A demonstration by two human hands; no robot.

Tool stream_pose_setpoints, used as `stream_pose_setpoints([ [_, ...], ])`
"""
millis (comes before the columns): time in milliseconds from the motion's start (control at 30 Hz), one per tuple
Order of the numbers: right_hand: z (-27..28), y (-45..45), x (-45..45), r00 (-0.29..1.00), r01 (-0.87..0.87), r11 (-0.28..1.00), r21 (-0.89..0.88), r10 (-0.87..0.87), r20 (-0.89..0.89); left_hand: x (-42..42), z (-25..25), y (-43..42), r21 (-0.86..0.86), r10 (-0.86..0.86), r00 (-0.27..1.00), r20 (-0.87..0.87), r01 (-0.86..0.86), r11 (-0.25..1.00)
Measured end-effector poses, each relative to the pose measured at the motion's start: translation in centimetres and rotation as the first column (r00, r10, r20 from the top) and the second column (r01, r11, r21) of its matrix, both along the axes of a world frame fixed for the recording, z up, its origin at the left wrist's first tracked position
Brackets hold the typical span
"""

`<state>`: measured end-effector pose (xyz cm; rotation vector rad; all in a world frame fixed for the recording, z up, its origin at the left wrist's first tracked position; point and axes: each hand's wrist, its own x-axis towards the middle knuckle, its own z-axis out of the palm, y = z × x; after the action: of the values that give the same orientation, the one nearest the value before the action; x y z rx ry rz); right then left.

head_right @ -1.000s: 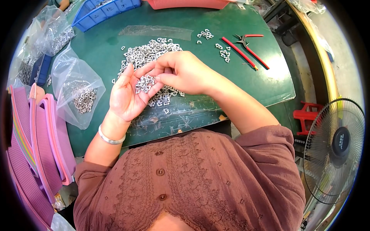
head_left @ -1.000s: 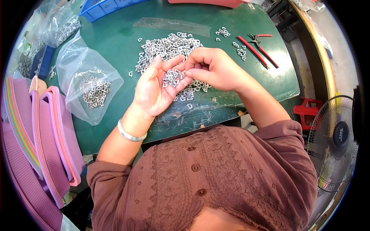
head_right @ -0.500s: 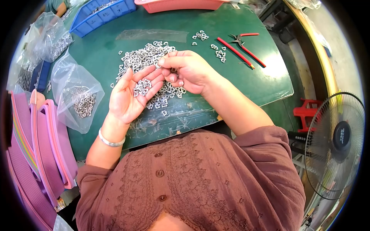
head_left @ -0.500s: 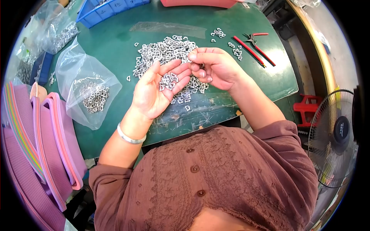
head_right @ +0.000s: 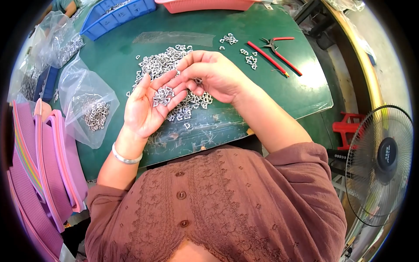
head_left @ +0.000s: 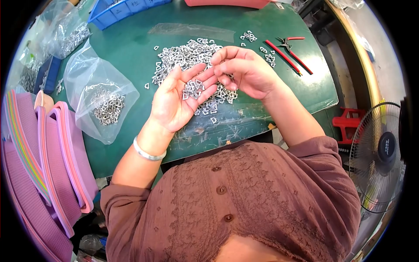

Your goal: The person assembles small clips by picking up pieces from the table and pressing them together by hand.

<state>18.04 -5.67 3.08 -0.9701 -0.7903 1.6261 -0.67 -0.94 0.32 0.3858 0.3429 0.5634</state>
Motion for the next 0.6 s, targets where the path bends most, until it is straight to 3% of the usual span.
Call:
stream_pose_setpoints([
  [67,0.7,-0.2,-0.9,0.946,-0.046,0.999,0.019,0.037,0.322,0.0,-0.5,0.2,0.022,0.01,1.0,-0.012,-0.01,1.0],
  [133,-0.6,-0.2,-1.6,0.795,-0.087,0.968,0.236,-0.076,0.602,-0.2,-0.8,0.4,0.007,-0.002,1.0,0.012,0.002,1.0],
  [200,-0.2,-0.6,-2.3,0.665,-0.104,0.962,0.252,-0.121,0.737,-0.2,-1.1,0.4,-0.004,-0.005,1.0,0.03,0.005,1.0],
  [300,-0.6,-0.9,-3.1,0.487,-0.129,0.915,0.383,-0.278,0.828,-0.2,-1.4,0.4,-0.015,0.002,0.998,0.063,-0.001,1.0],
  [367,-1.4,-1.0,-3.3,0.533,-0.106,0.879,0.465,-0.344,0.773,-0.1,-1.5,0.3,-0.029,0.007,0.994,0.107,-0.004,1.0],
  [500,-2.2,-1.0,-3.4,0.608,-0.049,0.847,0.529,-0.395,0.689,0.1,-0.9,0.1,0.004,0.075,0.997,0.024,-0.075,0.997],
  [600,-0.6,-1.5,-3.5,0.528,-0.076,0.863,0.499,-0.389,0.755,0.0,-0.8,0.1,0.031,0.081,0.997,0.006,-0.081,0.996],
])
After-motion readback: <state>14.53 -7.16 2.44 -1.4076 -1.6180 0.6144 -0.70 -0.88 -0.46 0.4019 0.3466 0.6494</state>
